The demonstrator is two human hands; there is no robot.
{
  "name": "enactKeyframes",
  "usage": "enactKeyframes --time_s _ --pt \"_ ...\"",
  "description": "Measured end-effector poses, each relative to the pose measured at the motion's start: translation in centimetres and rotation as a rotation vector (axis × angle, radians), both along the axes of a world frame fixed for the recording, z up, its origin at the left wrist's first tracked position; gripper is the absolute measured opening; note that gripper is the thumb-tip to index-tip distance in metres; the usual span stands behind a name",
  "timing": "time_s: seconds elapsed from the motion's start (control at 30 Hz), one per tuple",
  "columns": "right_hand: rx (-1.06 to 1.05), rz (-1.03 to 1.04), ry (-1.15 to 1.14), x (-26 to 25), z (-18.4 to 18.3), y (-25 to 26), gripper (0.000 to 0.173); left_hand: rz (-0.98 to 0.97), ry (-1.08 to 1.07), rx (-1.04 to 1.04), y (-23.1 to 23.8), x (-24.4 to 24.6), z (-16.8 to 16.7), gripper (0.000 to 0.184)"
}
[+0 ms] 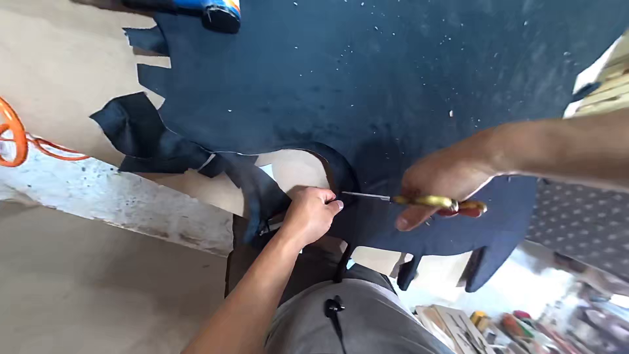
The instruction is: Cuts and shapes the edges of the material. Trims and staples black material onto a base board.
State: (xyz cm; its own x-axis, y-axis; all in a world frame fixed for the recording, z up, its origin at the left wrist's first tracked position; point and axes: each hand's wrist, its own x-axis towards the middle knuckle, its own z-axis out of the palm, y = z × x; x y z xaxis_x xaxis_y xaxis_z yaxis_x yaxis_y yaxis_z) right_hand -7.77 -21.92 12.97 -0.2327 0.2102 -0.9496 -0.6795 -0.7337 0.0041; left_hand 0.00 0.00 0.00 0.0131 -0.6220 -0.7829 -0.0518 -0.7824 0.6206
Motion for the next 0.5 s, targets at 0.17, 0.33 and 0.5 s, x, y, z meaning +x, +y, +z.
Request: enactKeyframes --time_s 0.17,0.33,0.5 --pt "-0.013 -0.228 -0.453 -10.0 -4.7 1.6 0.052 -0.034 0.042 0.049 1.2 2.4 -0.4 0.030" --pt "-0.078 -0.310 -0.511 -10.5 -5.9 4.3 0.063 -0.009 0.118 0.045 1.2 3.0 -0.5 0.029" --pt "-0.132 -0.368 -0.874 -7.6 -6.9 5.8 0.046 0.065 0.106 0.105 1.9 3.5 0.4 0.023"
